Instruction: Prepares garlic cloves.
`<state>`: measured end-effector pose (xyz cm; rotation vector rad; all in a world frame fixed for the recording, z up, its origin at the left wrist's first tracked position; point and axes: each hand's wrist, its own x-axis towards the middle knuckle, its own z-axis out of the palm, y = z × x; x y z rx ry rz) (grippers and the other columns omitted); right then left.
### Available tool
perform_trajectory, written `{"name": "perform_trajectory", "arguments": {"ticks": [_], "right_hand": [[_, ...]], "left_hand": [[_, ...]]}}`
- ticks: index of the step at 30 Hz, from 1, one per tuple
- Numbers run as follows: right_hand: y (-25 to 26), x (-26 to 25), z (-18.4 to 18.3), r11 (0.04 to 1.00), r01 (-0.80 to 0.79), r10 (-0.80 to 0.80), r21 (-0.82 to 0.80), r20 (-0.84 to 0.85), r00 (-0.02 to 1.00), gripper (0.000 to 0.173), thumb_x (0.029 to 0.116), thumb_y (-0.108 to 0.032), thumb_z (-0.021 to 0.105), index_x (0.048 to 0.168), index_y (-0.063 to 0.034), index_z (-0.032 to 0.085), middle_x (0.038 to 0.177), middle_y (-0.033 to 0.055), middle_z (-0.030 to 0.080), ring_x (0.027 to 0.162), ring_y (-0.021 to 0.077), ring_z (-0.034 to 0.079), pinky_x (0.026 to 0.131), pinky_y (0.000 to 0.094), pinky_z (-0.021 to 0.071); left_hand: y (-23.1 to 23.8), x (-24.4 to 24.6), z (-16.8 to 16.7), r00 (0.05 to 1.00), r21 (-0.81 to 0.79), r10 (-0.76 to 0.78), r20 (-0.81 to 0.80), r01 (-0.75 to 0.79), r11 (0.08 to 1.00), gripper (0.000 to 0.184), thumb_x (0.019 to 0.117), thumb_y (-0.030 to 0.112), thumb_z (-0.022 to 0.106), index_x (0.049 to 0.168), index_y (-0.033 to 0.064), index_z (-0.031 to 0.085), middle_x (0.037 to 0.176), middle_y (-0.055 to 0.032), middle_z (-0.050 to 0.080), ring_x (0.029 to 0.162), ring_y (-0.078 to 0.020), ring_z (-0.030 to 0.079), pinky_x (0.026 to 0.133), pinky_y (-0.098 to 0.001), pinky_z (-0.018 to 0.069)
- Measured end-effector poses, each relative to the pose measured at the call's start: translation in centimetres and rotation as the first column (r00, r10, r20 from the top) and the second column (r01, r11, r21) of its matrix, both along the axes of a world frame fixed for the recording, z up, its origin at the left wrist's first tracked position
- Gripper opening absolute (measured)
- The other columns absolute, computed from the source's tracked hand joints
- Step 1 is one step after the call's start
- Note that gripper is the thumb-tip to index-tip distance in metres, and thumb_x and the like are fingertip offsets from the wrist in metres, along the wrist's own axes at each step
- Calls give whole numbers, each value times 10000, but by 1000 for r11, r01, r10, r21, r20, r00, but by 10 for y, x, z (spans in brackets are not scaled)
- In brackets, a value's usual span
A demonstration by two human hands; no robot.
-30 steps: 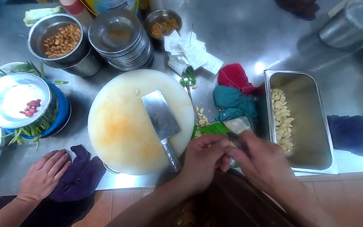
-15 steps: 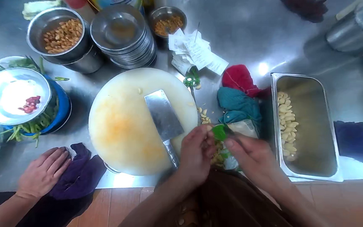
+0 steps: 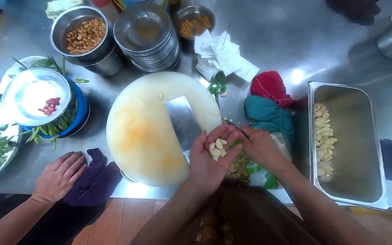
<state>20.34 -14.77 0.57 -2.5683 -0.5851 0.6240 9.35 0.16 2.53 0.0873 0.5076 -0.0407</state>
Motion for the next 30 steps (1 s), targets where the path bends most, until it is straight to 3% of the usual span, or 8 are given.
{"name": "perform_trajectory", "arguments": {"ticks": [5, 8, 14, 17, 20, 23, 25, 30], "right_hand": [[-2, 2, -3, 996, 46, -51, 71, 74, 996, 206, 957, -238, 739, 883, -53, 686, 669, 89, 621, 609, 270, 624, 554, 518, 503], [-3, 1, 11, 984, 132, -138, 117, 46, 989, 167, 905, -160, 793, 968, -51, 683, 701, 77, 614, 593, 224, 587, 544, 452, 493], [-16, -19, 41, 944, 86, -98, 319, 23, 995, 221, 935, -388, 682, 1002, -177, 688, 712, -94, 624, 552, 10, 564, 475, 208, 481], [-6, -27, 53, 895, 7, -25, 446, 36, 999, 239, 885, -372, 736, 1010, -176, 679, 731, -117, 627, 564, -24, 561, 480, 161, 486], [0, -29, 51, 866, -118, 82, 485, 96, 992, 231, 870, -251, 739, 1080, -158, 728, 794, -104, 667, 634, -28, 601, 548, 155, 527], [-3, -30, 42, 883, -162, 138, 441, 88, 987, 226, 868, -273, 731, 1068, -167, 743, 835, -100, 676, 678, -28, 616, 585, 158, 544], [-4, -32, 36, 885, -147, 140, 441, 48, 989, 255, 881, -299, 727, 1103, -175, 747, 857, -103, 688, 678, -25, 621, 586, 169, 549], [-5, -33, 35, 935, -132, 155, 328, -44, 987, 181, 868, -233, 729, 1026, -145, 741, 766, -66, 660, 633, 25, 609, 570, 224, 541]], "left_hand": [[-5, 6, 1, 998, -142, 51, 23, -47, 989, 529, 1080, 422, 290, 1354, 106, 614, 1362, -118, 639, 1273, -271, 618, 1032, -449, 523], [-5, 7, -3, 999, -146, 42, 6, -40, 988, 529, 1078, 438, 296, 1350, 122, 623, 1361, -108, 640, 1286, -267, 606, 1038, -449, 514], [-3, 9, 1, 995, 152, -71, -71, 81, 985, 560, 1098, 454, 211, 1309, 152, 633, 1254, -76, 667, 1154, -226, 651, 948, -396, 547], [-8, 12, 2, 983, 254, -138, -118, 164, 953, 623, 1102, 509, 174, 1185, 157, 682, 1111, -42, 705, 1018, -163, 686, 834, -305, 576], [-15, 11, 1, 973, 227, -160, -165, 196, 954, 655, 1090, 559, 177, 1142, 141, 679, 1043, -34, 702, 941, -137, 685, 796, -289, 574], [-21, 9, -4, 969, 225, -167, -183, 207, 952, 682, 1086, 570, 173, 1134, 121, 684, 1132, -51, 701, 1000, -154, 675, 837, -312, 563], [-24, 7, -8, 961, 242, -197, -195, 242, 940, 670, 1084, 572, 182, 1178, 121, 668, 1101, -52, 701, 998, -150, 674, 856, -320, 559], [-32, 7, -11, 926, 277, -270, -265, 341, 898, 569, 1102, 522, 215, 1142, 112, 608, 972, -42, 663, 902, -136, 653, 829, -310, 547]]}}
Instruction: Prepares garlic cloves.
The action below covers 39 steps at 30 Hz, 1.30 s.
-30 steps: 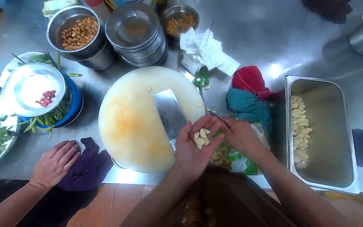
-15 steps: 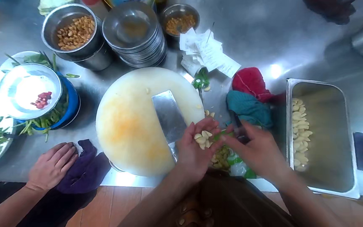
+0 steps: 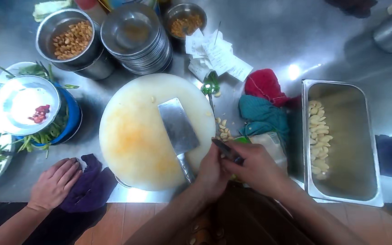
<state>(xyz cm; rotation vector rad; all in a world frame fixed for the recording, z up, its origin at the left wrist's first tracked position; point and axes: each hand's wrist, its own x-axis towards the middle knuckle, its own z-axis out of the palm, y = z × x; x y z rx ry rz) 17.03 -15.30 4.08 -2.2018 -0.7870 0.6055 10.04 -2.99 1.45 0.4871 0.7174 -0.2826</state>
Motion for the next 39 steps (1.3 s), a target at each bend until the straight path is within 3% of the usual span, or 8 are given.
{"name": "perform_trajectory", "arguments": {"ticks": [5, 7, 9, 13, 17, 24, 30, 39], "right_hand": [[-4, 8, 3, 986, -33, 7, -164, -152, 988, 160, 900, -265, 750, 977, -134, 699, 691, -37, 624, 592, 67, 590, 562, 273, 513], [-9, 12, -5, 994, -17, -13, -108, -266, 964, 173, 907, -262, 758, 1024, -146, 707, 735, -42, 665, 616, 57, 635, 570, 267, 560], [-15, 12, -14, 998, 59, -58, -7, -319, 946, 120, 891, -236, 755, 976, -160, 720, 741, -57, 681, 612, 53, 644, 549, 262, 569], [-25, 4, -21, 953, 216, -178, 214, -183, 967, 81, 894, -249, 721, 946, -189, 706, 728, -103, 666, 570, -2, 598, 480, 183, 504], [-35, 5, -18, 921, 159, -161, 356, -24, 987, 108, 929, -239, 705, 1015, -174, 707, 814, -112, 680, 642, -43, 608, 538, 128, 522], [-42, 5, -9, 913, 102, -155, 394, 104, 982, 128, 940, -293, 714, 992, -181, 680, 808, -119, 618, 652, -60, 561, 556, 103, 499], [-61, 0, -7, 970, 53, -70, 236, 61, 996, 399, 984, -582, 571, 965, -185, 603, 692, -135, 548, 567, -77, 507, 484, 121, 445], [-78, -17, -16, 950, -6, -15, 312, 66, 998, 487, 1052, -589, 423, 972, -142, 601, 699, -78, 559, 614, -42, 543, 544, 143, 476]], "left_hand": [[-5, 1, -1, 995, -41, -2, -97, -2, 999, 480, 1119, 453, 264, 1113, 101, 591, 954, -58, 644, 898, -168, 655, 831, -343, 557], [-3, 2, -2, 994, -50, -45, -101, 40, 998, 511, 1114, 473, 267, 1094, 83, 595, 962, -73, 648, 915, -182, 662, 852, -354, 564], [0, 2, -3, 993, -45, -91, -81, 88, 995, 520, 1120, 453, 276, 1098, 53, 607, 981, -91, 653, 930, -193, 669, 876, -361, 572], [8, 0, 1, 977, 142, -214, 21, 209, 968, 418, 1129, 330, 328, 1208, 44, 623, 1014, -78, 672, 885, -150, 684, 791, -303, 595], [13, -5, 4, 957, 293, -240, 162, 186, 938, 253, 1065, 156, 523, 1228, 57, 687, 979, -65, 697, 784, -112, 662, 700, -252, 571], [21, -8, 21, 884, 621, -339, 322, 73, 781, 170, 1002, 69, 620, 1127, 52, 734, 922, -85, 714, 719, -128, 670, 674, -270, 598], [19, -10, 31, 821, 643, -407, 400, 64, 763, 143, 1003, 71, 623, 1107, 33, 713, 868, -88, 694, 701, -129, 658, 671, -282, 591], [4, -7, 37, 769, 550, -488, 412, 217, 806, 159, 1012, 55, 586, 1093, -4, 709, 878, -57, 711, 729, -100, 674, 694, -273, 597]]}}
